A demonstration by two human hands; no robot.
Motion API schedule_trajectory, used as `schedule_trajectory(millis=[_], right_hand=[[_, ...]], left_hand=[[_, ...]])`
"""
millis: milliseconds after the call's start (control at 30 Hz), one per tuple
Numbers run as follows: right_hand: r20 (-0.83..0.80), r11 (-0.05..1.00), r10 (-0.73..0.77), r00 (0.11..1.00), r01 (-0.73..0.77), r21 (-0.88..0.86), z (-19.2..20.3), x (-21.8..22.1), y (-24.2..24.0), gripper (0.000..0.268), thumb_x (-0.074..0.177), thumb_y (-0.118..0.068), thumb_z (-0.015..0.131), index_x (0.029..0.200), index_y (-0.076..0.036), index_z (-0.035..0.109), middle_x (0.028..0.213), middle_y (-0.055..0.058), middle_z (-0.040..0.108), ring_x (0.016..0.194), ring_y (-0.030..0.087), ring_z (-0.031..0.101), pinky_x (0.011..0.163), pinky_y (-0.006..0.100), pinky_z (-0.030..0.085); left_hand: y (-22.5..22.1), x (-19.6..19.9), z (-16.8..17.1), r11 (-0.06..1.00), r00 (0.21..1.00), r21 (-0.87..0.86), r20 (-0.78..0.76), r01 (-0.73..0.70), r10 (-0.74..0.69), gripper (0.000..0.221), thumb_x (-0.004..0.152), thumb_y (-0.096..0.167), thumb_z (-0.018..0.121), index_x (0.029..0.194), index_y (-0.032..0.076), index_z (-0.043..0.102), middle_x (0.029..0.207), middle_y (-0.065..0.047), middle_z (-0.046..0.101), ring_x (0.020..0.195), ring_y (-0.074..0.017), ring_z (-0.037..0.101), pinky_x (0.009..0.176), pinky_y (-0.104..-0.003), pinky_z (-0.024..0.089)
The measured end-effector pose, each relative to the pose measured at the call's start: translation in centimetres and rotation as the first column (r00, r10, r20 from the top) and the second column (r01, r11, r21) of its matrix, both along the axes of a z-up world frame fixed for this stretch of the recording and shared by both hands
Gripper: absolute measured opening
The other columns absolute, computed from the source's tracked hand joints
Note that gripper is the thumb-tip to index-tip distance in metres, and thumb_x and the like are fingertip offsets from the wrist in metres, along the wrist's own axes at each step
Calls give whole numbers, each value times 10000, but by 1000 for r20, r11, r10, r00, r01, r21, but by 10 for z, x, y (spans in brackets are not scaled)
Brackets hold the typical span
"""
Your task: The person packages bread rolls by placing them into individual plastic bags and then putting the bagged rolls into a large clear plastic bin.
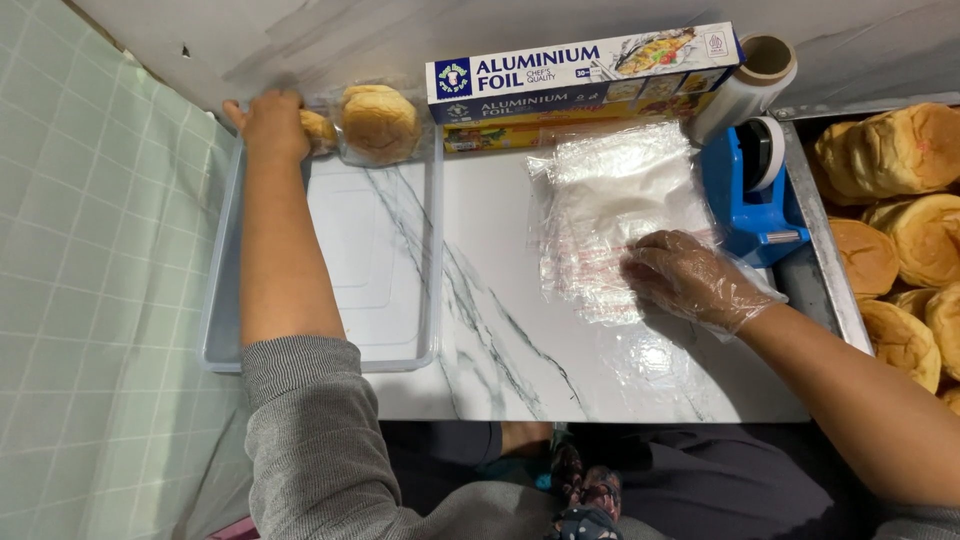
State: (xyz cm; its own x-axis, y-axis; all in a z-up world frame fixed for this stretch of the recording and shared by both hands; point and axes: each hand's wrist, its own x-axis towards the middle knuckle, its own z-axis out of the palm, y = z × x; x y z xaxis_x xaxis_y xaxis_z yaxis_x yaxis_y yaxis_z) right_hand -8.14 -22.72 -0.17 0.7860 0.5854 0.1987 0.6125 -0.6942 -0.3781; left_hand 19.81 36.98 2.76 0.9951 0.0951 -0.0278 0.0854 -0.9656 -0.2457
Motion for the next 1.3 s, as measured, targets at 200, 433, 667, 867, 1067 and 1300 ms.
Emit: schedule_trajectory(millis=[200,433,667,867,1067,1300], right_hand=[[24,1000,3,1000,-3,2,-2,0,0,398,927,-287,707,1255,-63,689,1286,204,654,1149,371,641,906,439,556],[20,1000,21,1000,-21,-2,1,1,1,399,926,-270,711,1259,-53,676,1273,218,655,1131,379,641,902,439,557],[81,996,60,995,-65,57,11,-1,8,335,938,-212,711,1203,-11,668,1174,239,670,1023,385,660,829,440,563],[133,991,105,985,-115,72,8,0,8,320,937,-184,721,1188,7,672,1146,241,678,997,385,661,820,440,563],[-534,936,-262,804,348,64,45,-8,26,376,992,-302,520,1211,-58,704,1316,143,620,1198,293,622,999,367,488],[-122,979,-143,982,122,-164,2,-1,6,389,901,-285,740,1248,-114,700,1307,132,659,1268,343,612,1064,423,519]], left_hand=[[-4,-23,-6,998,673,50,737,34,-60,683,370,-72,865,946,171,592,1033,-39,528,908,-267,518,703,-389,372],[-27,-58,10,677,807,-736,389,-17,443,767,804,-9,840,1297,142,272,1360,-197,371,905,-400,681,752,-460,593],[-9,-45,-7,775,853,-631,385,-36,353,661,812,165,886,1280,142,420,1285,-161,520,1061,-426,646,822,-536,553],[-19,-64,31,787,894,-596,249,-161,372,706,881,191,827,1419,102,379,1385,-150,402,1119,-423,611,834,-539,560],[-85,-113,82,964,994,-245,-3,104,-108,311,918,327,781,1057,61,701,1050,-140,736,974,-378,699,780,-494,558],[-218,-293,144,696,818,-468,115,544,-563,626,932,124,691,1497,-35,474,1488,-342,472,1352,-522,481,1076,-653,383]])
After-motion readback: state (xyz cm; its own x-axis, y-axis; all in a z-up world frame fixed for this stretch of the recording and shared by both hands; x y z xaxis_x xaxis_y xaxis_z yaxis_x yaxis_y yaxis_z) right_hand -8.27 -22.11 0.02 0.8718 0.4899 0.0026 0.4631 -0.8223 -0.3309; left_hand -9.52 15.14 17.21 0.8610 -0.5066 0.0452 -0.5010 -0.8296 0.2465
